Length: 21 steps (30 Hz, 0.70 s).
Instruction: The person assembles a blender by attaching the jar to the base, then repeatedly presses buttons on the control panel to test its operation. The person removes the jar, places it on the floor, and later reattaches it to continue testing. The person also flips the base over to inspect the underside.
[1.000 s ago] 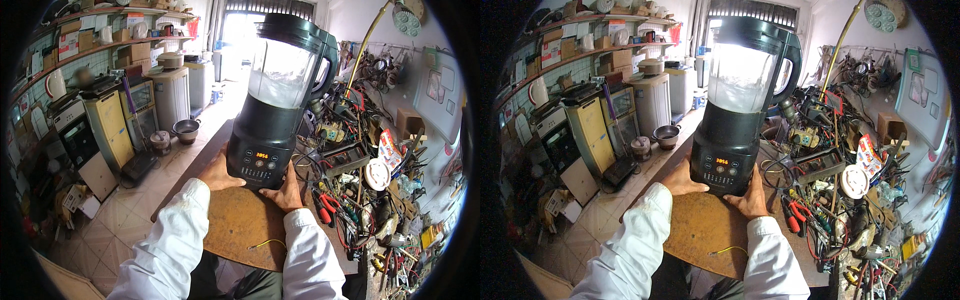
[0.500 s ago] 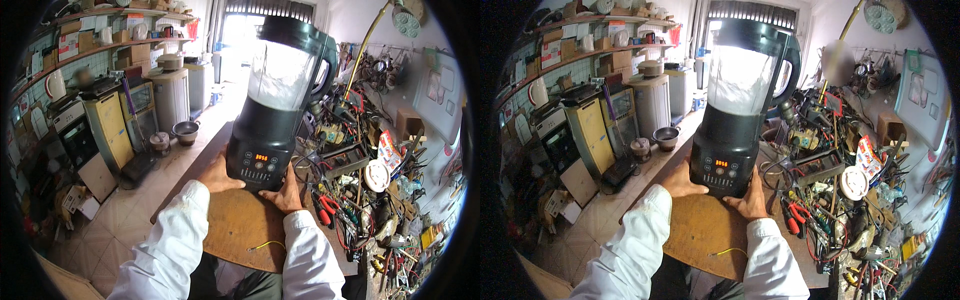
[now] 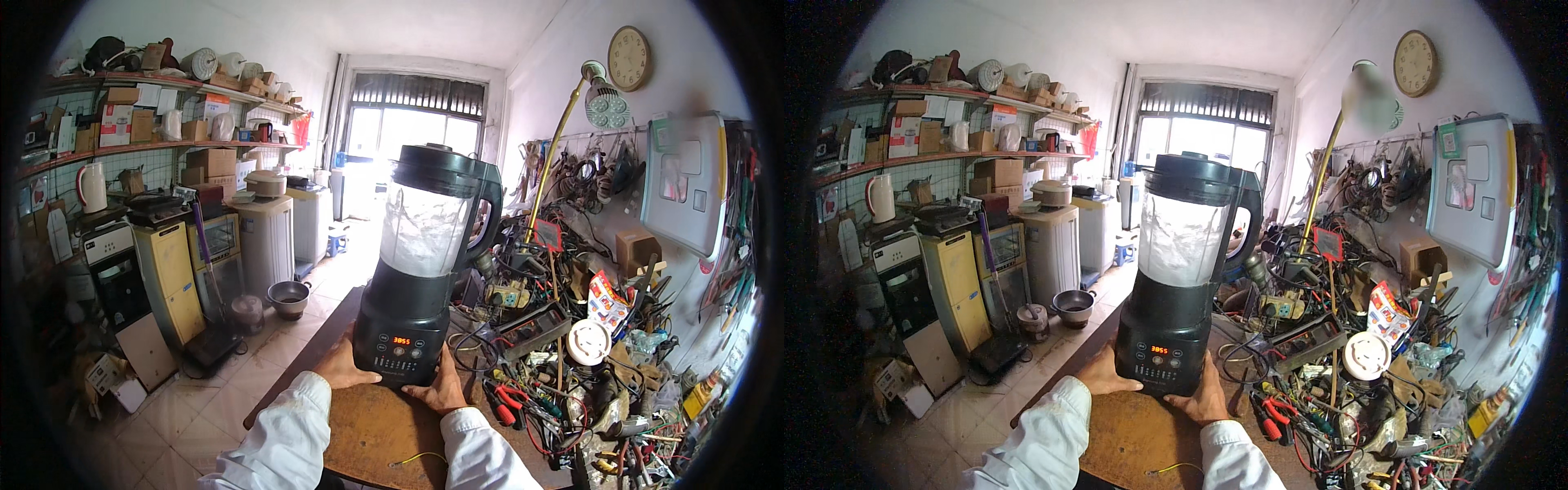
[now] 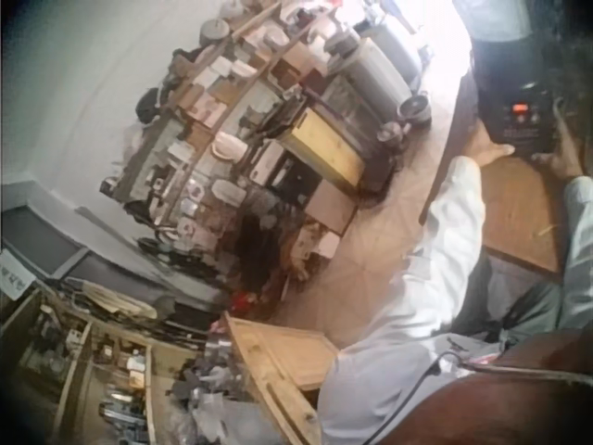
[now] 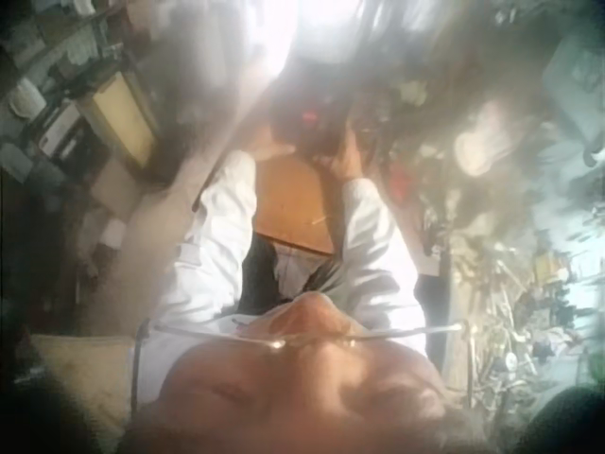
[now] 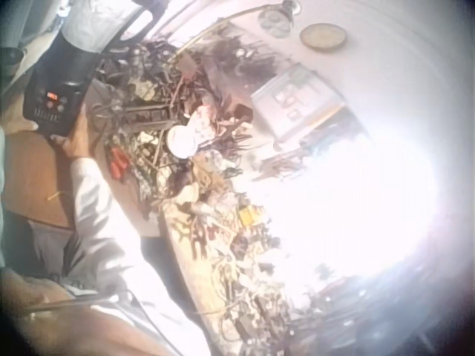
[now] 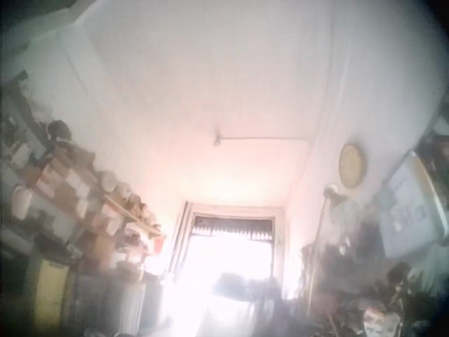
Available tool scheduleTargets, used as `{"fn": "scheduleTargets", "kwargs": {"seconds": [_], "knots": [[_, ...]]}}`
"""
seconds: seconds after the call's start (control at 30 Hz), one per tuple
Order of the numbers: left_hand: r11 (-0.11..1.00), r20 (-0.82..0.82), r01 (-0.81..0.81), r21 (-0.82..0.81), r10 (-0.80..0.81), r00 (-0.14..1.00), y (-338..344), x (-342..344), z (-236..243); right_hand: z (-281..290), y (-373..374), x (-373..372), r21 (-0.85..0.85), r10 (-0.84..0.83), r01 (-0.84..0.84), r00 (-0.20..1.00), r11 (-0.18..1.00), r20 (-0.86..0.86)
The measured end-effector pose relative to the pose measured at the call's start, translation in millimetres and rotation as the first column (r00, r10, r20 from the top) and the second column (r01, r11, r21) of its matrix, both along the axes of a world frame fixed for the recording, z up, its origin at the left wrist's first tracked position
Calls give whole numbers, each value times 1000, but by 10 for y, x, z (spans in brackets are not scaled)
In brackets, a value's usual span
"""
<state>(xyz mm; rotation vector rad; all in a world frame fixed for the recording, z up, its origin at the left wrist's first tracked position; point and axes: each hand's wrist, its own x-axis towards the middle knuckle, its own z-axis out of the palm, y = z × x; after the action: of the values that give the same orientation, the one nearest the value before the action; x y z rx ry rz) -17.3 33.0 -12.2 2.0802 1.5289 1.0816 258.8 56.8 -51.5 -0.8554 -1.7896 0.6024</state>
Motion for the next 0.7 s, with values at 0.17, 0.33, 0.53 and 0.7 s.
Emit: {"fn": "scheduleTargets", "kwargs": {"seconds": [0.17,0.33,0.53,0.7], "knots": [[999,31,22,-27,-21,999,-33,34,29,-65,38,21,-35,26,-27,999,999,-33],[999,53,40,5,-40,998,-94,39,85,-114,50,39,14,19,-19,1000,1000,-9],[998,63,57,-29,-55,996,-41,28,53,39,-86,16,42,-32,30,998,999,47],[1000,63,27,-8,-27,998,-152,69,166,21,-83,10,29,-2,2,1000,1000,0]]}}
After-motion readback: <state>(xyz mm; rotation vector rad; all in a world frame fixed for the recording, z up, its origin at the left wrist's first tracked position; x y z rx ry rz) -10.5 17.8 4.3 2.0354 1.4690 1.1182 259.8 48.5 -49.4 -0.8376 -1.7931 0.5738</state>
